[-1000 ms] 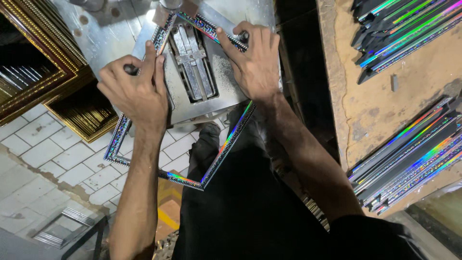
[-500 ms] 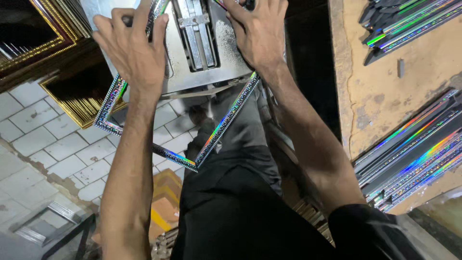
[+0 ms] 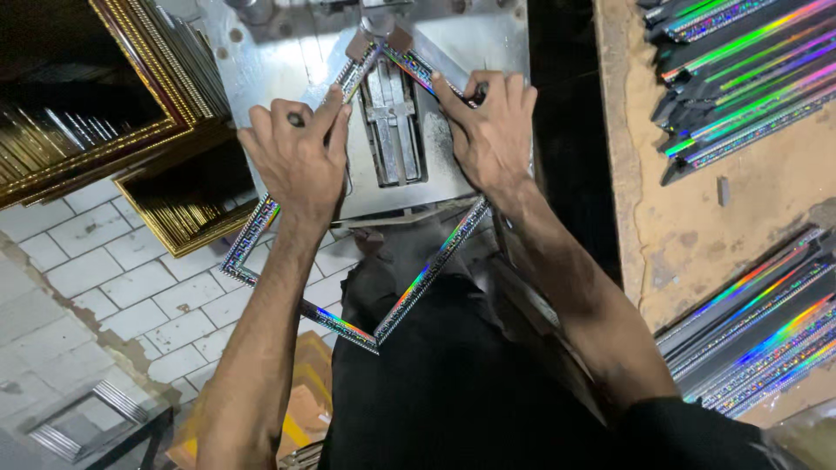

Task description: The person uses a corner-joining machine to assemble iridescent picture frame pieces. They place two pieces into the machine, operate the lever to join them, and then remove the joined frame. This process is repeated multiple times with different frame pieces.

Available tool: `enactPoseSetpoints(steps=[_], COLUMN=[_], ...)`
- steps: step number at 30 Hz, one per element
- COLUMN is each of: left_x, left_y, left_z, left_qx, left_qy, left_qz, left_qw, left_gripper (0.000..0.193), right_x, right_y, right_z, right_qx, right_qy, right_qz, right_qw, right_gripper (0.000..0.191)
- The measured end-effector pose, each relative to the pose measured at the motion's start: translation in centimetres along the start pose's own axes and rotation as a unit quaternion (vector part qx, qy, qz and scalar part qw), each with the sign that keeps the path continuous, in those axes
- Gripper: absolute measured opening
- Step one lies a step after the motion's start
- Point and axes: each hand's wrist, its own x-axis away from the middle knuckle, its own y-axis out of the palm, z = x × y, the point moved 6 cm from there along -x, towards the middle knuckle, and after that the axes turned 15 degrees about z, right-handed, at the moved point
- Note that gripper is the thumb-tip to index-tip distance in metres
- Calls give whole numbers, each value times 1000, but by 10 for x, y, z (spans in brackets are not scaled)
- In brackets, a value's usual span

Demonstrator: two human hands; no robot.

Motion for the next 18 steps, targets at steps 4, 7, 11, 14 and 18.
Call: enactPoseSetpoints(steps=[4, 7, 11, 14, 18], left_x=[2, 7, -11, -23, 46], left_y=[-2, 1, 5, -6, -84], left_z=[2, -2, -2, 2, 0], left_qx=[-18, -10, -10, -2, -2], left_qy=[29, 21, 2, -34, -174], left_qz=[5, 3, 17, 19, 124], left_qw=[999, 1000, 1000, 999, 977], left_gripper=[23, 23, 21, 27, 59], right_x=[-17, -21, -4, 4, -14], right_y=[-18, -15, 9, 5, -1], right_z=[-10, -14, 5, 12, -21], right_qx=[1, 13, -2, -8, -93], right_qy=[14, 2, 16, -24, 1], right_qz=[6, 2, -19, -5, -7], right_qw=[1000, 1000, 1000, 1000, 996], right_gripper=[43, 44, 46, 47, 40])
